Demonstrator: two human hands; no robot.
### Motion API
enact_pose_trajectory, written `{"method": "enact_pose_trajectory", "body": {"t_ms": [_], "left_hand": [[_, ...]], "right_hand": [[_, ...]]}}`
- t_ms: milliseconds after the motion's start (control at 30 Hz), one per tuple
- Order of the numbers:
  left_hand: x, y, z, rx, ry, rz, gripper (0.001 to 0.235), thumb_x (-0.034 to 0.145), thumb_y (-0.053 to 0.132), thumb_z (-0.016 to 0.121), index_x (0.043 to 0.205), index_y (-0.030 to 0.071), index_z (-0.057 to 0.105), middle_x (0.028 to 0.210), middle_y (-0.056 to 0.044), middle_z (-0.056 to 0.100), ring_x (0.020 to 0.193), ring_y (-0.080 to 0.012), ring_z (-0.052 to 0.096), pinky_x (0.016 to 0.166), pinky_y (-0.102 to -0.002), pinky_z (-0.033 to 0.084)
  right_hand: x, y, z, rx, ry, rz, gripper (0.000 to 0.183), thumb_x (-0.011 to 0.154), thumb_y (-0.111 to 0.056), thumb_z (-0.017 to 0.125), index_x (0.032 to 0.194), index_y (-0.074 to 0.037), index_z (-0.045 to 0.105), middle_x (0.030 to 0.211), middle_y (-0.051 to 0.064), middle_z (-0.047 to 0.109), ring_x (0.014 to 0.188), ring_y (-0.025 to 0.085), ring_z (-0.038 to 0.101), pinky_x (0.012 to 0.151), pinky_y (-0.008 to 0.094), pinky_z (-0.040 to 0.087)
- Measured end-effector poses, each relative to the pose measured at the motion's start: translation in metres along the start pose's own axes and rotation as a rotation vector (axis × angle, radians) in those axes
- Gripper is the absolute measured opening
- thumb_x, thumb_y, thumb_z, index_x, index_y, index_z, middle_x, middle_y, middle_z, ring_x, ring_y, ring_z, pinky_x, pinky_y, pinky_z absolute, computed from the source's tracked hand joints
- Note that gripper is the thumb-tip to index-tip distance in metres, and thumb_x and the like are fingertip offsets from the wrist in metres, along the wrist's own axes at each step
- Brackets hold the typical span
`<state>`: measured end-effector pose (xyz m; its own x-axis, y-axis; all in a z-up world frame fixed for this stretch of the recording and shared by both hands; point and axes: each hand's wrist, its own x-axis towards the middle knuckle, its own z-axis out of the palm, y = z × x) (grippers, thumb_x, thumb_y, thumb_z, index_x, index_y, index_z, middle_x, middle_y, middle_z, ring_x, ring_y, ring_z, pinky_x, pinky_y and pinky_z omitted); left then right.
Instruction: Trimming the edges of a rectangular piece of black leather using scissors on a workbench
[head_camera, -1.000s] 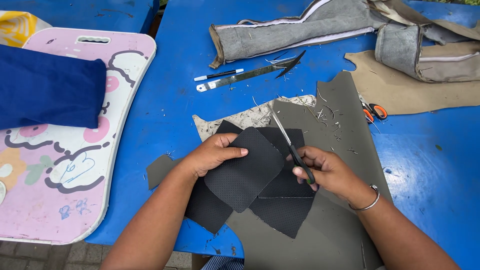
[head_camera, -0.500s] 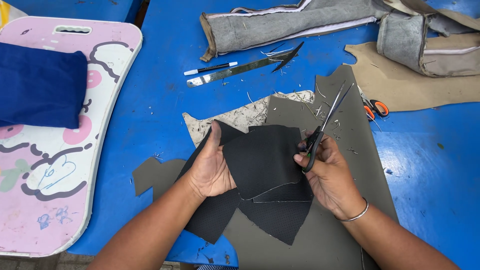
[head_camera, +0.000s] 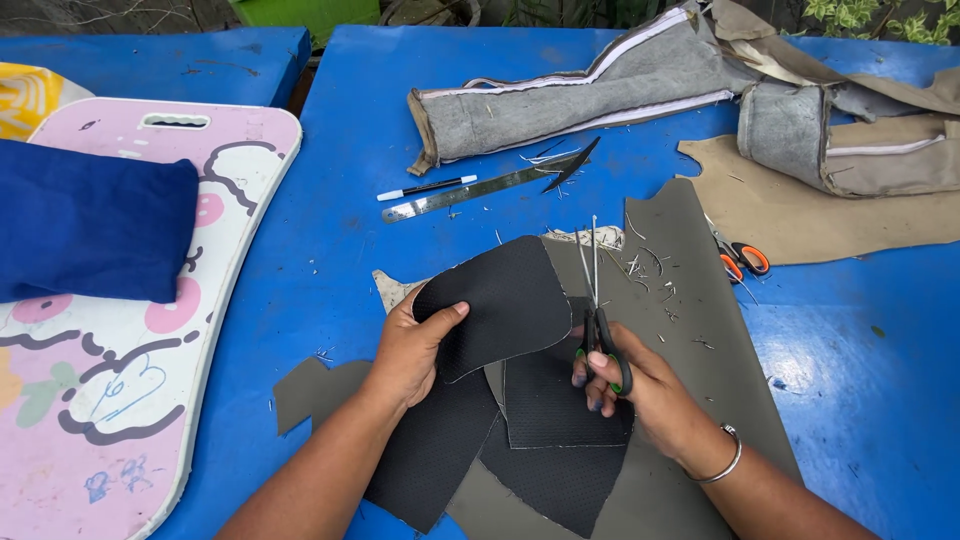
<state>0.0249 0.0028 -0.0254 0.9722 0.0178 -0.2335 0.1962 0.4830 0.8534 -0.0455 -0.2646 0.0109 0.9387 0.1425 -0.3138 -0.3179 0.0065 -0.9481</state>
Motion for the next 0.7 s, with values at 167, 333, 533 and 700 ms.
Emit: {"method": "enact_pose_trajectory", "body": {"t_ms": [167, 333, 533, 700], "left_hand": [[0.002, -0.001, -0.001, -0.011, 0.005, 0.018, 0.032, 0.082, -0.005, 0.074, 0.111, 0.006, 0.072, 0.106, -0.01, 0.077, 0.098, -0.0226, 0.072, 0.092, -0.038, 0.06], [-0.001, 0.001, 0.002, -0.013, -0.004, -0.021, 0.038, 0.082, -0.005, 0.072, 0.118, 0.004, 0.07, 0.108, -0.013, 0.076, 0.099, -0.0261, 0.072, 0.092, -0.041, 0.061], [0.001, 0.003, 0.001, 0.021, -0.004, -0.033, 0.035, 0.083, -0.005, 0.071, 0.116, 0.005, 0.071, 0.107, -0.012, 0.076, 0.097, -0.0257, 0.072, 0.09, -0.041, 0.061], [0.003, -0.005, -0.002, 0.068, -0.076, -0.059, 0.034, 0.084, -0.007, 0.072, 0.116, 0.006, 0.072, 0.107, -0.009, 0.077, 0.096, -0.0197, 0.071, 0.093, -0.035, 0.059]], "right_hand": [[-0.004, -0.001, 0.005, -0.278, -0.077, -0.026, 0.046, 0.089, -0.032, 0.061, 0.131, -0.012, 0.066, 0.082, 0.01, 0.072, 0.058, 0.018, 0.065, 0.049, 0.028, 0.048], [0.001, 0.013, 0.001, -0.277, -0.078, -0.044, 0.042, 0.088, -0.027, 0.069, 0.127, -0.01, 0.069, 0.074, 0.009, 0.074, 0.05, 0.016, 0.06, 0.054, 0.028, 0.05], [0.0, 0.012, 0.0, -0.163, -0.027, -0.019, 0.037, 0.086, -0.019, 0.074, 0.121, -0.006, 0.072, 0.066, 0.01, 0.064, 0.065, 0.018, 0.068, 0.043, 0.028, 0.047], [0.001, 0.013, -0.003, -0.123, -0.042, -0.074, 0.032, 0.086, -0.015, 0.074, 0.117, -0.004, 0.072, 0.063, 0.013, 0.063, 0.061, 0.018, 0.063, 0.04, 0.027, 0.043]]}}
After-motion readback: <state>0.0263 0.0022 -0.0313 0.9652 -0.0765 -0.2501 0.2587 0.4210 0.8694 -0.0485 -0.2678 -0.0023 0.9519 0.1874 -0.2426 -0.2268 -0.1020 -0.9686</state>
